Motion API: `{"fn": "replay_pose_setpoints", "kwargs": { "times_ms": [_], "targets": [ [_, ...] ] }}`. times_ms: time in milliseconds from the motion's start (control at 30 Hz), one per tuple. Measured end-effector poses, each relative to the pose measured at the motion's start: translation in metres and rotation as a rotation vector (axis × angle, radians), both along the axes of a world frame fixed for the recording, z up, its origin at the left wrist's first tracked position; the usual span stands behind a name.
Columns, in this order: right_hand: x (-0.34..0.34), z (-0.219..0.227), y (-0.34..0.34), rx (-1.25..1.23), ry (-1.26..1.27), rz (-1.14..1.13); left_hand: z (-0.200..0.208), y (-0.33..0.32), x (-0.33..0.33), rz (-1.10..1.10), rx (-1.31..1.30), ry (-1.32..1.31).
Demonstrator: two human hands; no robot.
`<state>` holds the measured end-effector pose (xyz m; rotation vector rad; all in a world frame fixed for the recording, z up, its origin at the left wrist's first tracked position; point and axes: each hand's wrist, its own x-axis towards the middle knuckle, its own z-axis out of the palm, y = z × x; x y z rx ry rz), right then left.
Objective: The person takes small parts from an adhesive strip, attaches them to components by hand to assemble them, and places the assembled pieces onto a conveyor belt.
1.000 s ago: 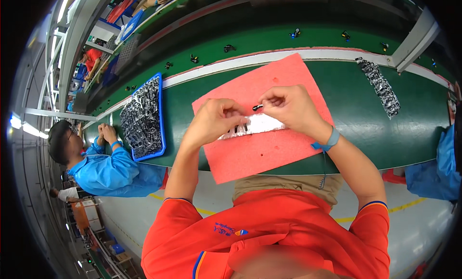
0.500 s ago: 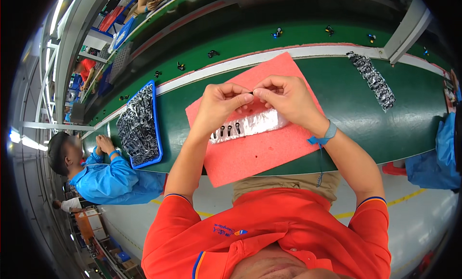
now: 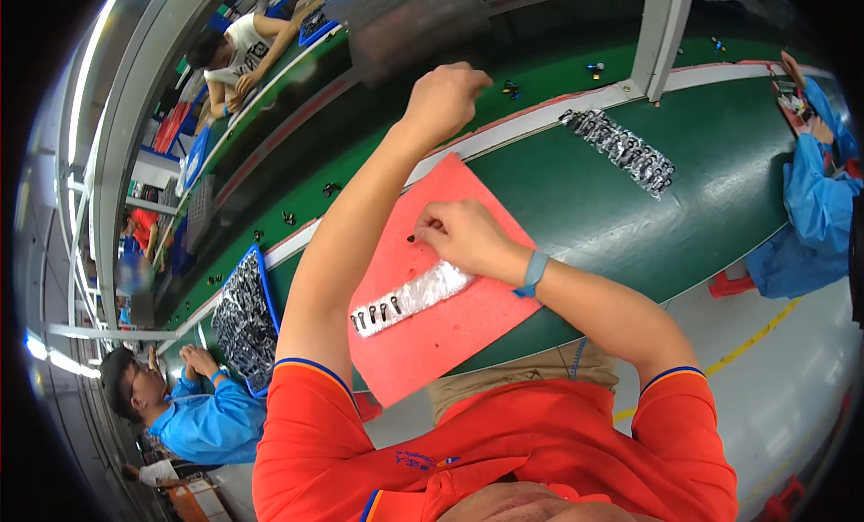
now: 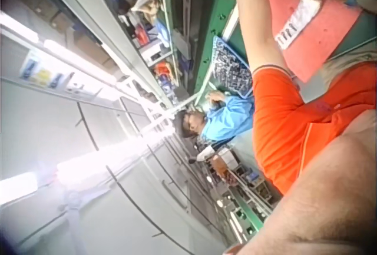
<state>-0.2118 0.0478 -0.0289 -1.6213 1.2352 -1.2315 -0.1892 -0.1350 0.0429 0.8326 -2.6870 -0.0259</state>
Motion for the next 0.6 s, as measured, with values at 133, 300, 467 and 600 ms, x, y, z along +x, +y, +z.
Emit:
{"fn": "replay_pose_setpoints", "kwargs": {
  "times_ms": [133, 300, 467, 600],
  "targets": [
    [0.0, 0.004, 0.0, -0.017, 0.012, 0.013, -0.02, -0.024, -0.043, -0.204, -0.087, -0.109],
    [-0.001, 0.005, -0.002, 0.002, 0.034, 0.02, -0.033, -0.045, -0.058, -0.208, -0.003, -0.246],
    [-0.001, 0.008, -0.001, 0.017, 0.004, 0.019, -0.031, -0.041, -0.032, -0.075, 0.176, -0.104],
    [-0.005, 0.003, -0.004, 0.093, -0.076, 0.006, -0.005, -0.018, 0.001, 0.115, 0.379, 0.213]
  ]
}}
